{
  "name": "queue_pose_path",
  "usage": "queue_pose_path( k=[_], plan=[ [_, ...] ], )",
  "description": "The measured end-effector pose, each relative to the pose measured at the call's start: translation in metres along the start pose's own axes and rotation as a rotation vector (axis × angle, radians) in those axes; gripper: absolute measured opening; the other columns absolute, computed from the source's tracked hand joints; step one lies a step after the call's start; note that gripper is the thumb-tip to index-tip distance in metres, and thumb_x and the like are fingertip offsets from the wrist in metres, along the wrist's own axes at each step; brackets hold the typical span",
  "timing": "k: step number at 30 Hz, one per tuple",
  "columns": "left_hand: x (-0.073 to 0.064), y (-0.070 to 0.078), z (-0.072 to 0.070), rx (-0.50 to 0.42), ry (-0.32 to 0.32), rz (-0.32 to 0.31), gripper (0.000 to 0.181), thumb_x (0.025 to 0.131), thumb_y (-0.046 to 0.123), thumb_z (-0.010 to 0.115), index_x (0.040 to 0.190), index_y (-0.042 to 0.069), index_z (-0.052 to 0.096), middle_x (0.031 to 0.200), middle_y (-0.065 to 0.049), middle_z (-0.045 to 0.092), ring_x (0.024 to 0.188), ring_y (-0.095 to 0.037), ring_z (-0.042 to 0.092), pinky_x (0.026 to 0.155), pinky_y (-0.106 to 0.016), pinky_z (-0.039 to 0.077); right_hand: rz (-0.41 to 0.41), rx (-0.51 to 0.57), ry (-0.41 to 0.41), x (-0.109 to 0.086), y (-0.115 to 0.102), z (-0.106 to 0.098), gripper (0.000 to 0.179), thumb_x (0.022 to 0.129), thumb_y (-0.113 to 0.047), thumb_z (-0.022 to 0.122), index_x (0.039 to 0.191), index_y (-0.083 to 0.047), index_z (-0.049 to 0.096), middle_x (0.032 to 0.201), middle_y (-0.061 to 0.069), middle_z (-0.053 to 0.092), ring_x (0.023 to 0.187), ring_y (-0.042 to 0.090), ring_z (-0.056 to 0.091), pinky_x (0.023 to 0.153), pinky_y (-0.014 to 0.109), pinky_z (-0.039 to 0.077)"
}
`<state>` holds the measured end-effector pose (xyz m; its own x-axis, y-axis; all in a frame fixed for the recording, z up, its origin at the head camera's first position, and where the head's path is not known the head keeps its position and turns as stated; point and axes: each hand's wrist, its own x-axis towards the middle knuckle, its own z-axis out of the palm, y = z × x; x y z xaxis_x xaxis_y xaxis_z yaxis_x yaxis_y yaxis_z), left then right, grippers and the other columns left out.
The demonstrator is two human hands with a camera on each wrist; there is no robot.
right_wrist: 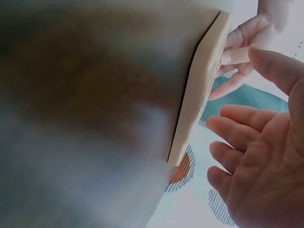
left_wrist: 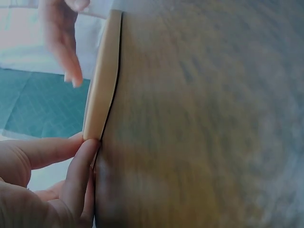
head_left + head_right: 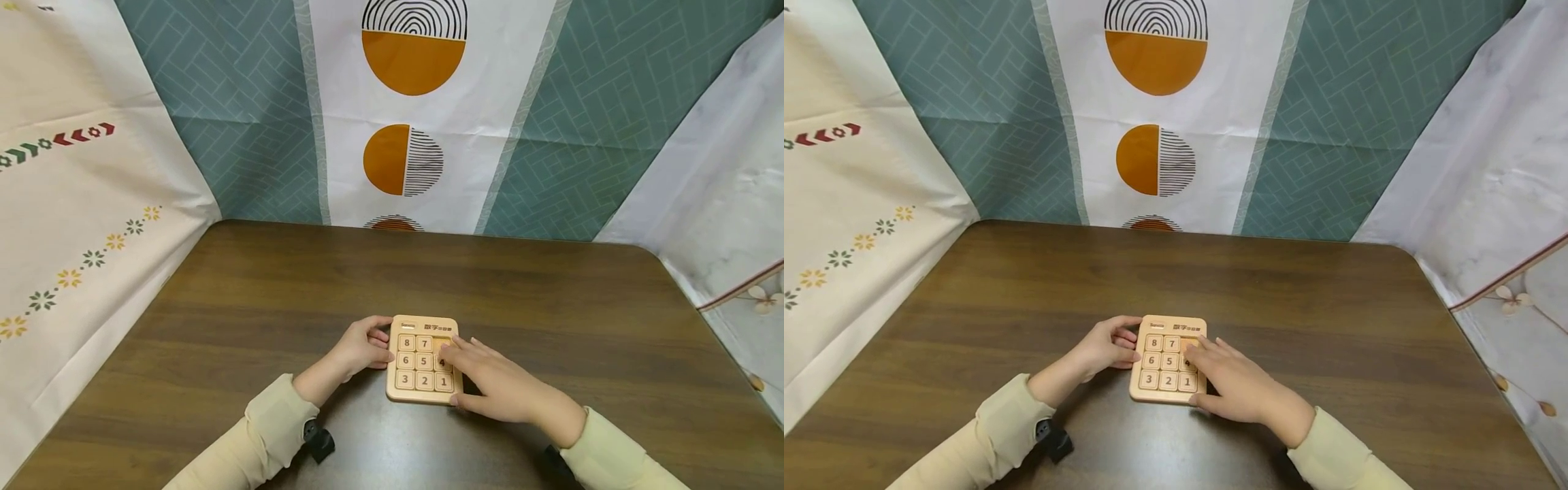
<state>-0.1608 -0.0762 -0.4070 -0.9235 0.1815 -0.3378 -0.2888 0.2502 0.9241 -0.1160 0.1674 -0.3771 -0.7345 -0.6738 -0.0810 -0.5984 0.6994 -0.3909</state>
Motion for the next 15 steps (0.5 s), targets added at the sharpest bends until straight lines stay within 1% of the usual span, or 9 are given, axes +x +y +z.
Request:
queue_pose_path(
  k=[3, 5, 9, 12, 15],
  plan=[
    [-0.0004, 0.0007, 0.0016, 0.011, -0.003, 0.008, 0.071, 0.067, -0.014, 0.071, 0.131, 0.005, 0.047, 0.1, -0.016, 0.049, 0.079, -0.017, 0.051, 0.061, -0.032, 0.058, -0.003, -0.007, -0.01, -0.0099, -0.0011, 0.001, 0.064, 0.084, -0.037, 0.063, 0.137, -0.007, 0.042, 0.141, 0.007, 0.043, 0.137, 0.028, 0.029, 0.112, 0.048, 0.025],
    [-0.0011, 0.0003, 0.0009, 0.025, 0.002, 0.014, 0.073, 0.066, -0.014, 0.072, 0.131, 0.004, 0.047, 0.1, -0.016, 0.049, 0.081, -0.018, 0.05, 0.061, -0.032, 0.058, -0.018, -0.021, -0.01, -0.012, -0.0024, 0.003, 0.064, 0.084, -0.038, 0.063, 0.136, -0.007, 0.043, 0.141, 0.006, 0.044, 0.136, 0.027, 0.03, 0.112, 0.047, 0.026],
    [-0.0016, -0.0004, 0.0008, 0.05, 0.007, 0.007, 0.075, 0.065, -0.016, 0.072, 0.132, 0.004, 0.046, 0.102, -0.016, 0.049, 0.084, -0.019, 0.049, 0.061, -0.03, 0.058, -0.037, -0.051, -0.01, -0.013, -0.0047, 0.0071, 0.063, 0.085, -0.039, 0.062, 0.136, -0.008, 0.043, 0.14, 0.006, 0.045, 0.135, 0.027, 0.033, 0.111, 0.046, 0.028],
    [-0.001, 0.0, 0.0011, 0.068, 0.002, -0.002, 0.075, 0.065, -0.015, 0.072, 0.132, 0.005, 0.046, 0.102, -0.016, 0.049, 0.084, -0.019, 0.049, 0.061, -0.029, 0.058, -0.032, -0.06, -0.011, -0.0126, -0.0063, 0.0089, 0.063, 0.085, -0.038, 0.062, 0.137, -0.007, 0.043, 0.14, 0.006, 0.044, 0.134, 0.027, 0.033, 0.112, 0.046, 0.027],
    [-0.0003, 0.0008, 0.0012, 0.079, -0.011, 0.004, 0.075, 0.065, -0.016, 0.072, 0.133, 0.005, 0.045, 0.1, -0.016, 0.049, 0.083, -0.019, 0.05, 0.062, -0.029, 0.058, -0.018, -0.077, 0.001, -0.0113, -0.0073, 0.0099, 0.063, 0.085, -0.037, 0.062, 0.136, -0.006, 0.043, 0.14, 0.007, 0.045, 0.134, 0.027, 0.034, 0.112, 0.047, 0.027]
  ],
)
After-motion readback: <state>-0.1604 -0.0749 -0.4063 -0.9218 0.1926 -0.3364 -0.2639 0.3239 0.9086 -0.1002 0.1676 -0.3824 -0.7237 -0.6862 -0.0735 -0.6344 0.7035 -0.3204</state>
